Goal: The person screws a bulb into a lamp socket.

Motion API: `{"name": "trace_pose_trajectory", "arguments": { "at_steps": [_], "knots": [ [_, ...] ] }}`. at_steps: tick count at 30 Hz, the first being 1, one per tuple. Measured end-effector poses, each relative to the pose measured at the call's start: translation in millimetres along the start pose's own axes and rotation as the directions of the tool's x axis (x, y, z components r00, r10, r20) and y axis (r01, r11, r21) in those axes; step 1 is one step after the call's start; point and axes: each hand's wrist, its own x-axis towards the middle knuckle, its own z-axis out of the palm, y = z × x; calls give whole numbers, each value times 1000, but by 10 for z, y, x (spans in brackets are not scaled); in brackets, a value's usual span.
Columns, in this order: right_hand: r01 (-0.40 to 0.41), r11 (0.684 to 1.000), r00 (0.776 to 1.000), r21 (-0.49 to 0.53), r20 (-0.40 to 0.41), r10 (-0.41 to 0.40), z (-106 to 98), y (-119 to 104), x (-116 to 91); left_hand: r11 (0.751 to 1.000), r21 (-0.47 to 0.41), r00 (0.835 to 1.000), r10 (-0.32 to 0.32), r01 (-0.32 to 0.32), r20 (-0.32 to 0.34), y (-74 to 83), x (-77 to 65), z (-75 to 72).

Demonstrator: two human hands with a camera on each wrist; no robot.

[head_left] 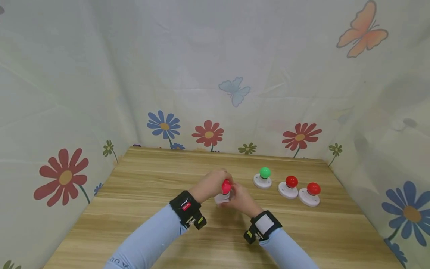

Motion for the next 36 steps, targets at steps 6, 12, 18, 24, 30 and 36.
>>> {"name": "trace_pose_trajectory", "arguments": {
  "at_steps": [6, 12, 18, 24, 30, 36],
  "knots": [
    [7, 999, 1000, -34, -12, -7, -17, -22, -14, 994, -24, 994, -105, 105, -36, 7, -2, -25],
    [-6, 999, 1000, -31, -2, 6, -25, -43, -5, 975, 155, 985, -146, 159, -95, 29, -48, -11],
    [-40, 997, 999, -72, -1, 40, -13, -59, 18, 981, 154, 990, -102, 116, -96, 40, -75, 14],
    [6, 998, 999, -70, -45, -9, -3, -61, 15, 992, 118, 998, -31, 37, -46, 47, -27, 8],
    [46, 998, 998, -39, -44, -47, 4, -69, 31, 997, 81, 1000, 7, -5, -24, 55, -4, 9],
    [51, 997, 998, -50, -35, -53, -4, -68, 21, 998, 21, 998, -64, 65, -29, 39, -24, 17]
  ]
}}
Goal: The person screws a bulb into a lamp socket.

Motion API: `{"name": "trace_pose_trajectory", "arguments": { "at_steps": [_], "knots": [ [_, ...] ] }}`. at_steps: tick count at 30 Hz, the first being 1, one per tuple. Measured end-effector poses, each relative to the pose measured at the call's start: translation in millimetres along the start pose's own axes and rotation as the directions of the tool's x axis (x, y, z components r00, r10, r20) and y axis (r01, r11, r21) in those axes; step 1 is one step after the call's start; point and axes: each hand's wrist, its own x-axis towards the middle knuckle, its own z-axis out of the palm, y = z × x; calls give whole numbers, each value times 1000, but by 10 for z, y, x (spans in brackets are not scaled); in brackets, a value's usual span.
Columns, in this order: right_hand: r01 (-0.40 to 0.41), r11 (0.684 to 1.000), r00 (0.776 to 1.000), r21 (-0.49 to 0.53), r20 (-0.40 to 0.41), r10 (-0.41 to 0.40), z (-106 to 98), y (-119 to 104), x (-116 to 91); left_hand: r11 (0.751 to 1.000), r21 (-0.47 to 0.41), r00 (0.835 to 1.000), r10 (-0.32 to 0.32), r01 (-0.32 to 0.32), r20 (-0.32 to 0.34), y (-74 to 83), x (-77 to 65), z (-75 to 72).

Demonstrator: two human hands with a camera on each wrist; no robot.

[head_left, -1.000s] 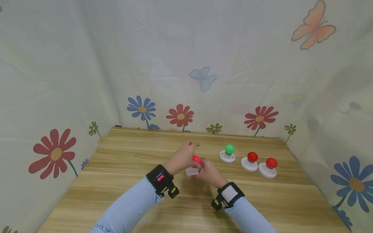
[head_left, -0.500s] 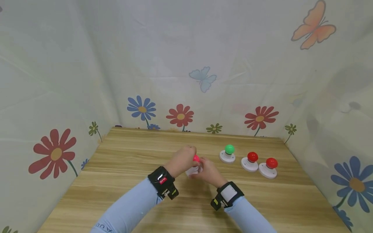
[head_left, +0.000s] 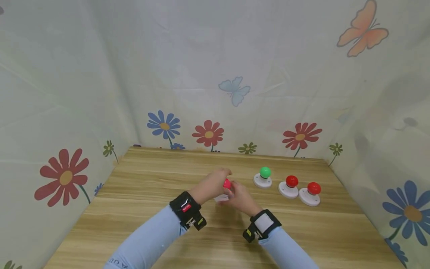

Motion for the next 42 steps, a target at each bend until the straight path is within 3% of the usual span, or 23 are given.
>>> {"name": "trace_pose_trajectory", "arguments": {
  "at_steps": [3, 9, 16, 25, 32, 35, 37, 39, 42],
  "knots": [
    [2, 1000, 1000, -12, -12, -2, -16, -11, -15, 998, 36, 999, -49, 50, -22, -3, -24, 18],
    [-51, 998, 999, -37, -5, 51, -18, -14, -20, 989, 131, 997, -62, 69, -54, 21, -51, 33],
    [-40, 998, 999, -55, -25, 39, -22, 12, -29, 989, 150, 998, 17, -7, -63, 49, -25, 44],
    [-38, 996, 999, -75, -19, 37, -32, 39, -25, 991, 92, 994, 101, -96, -48, 63, -25, 67],
    [-28, 998, 1000, -57, -4, 28, -16, 40, -7, 986, 125, 993, 115, -111, -23, 34, -28, 82],
    [-17, 998, 1000, -61, 17, 18, -9, 35, -9, 992, 100, 996, 78, -83, 49, -4, -7, 13],
    [-13, 998, 1000, -56, 23, 15, -9, 34, -15, 999, 39, 996, 25, -28, 82, -40, 23, -106],
    [-13, 998, 1000, -62, 12, 14, -13, 36, -27, 1000, -18, 998, -22, 23, 52, -100, 69, -276],
    [-22, 998, 1000, -63, -6, 22, -21, 56, -39, 992, -87, 993, -101, 95, -60, -231, 130, -599]
  ]
}}
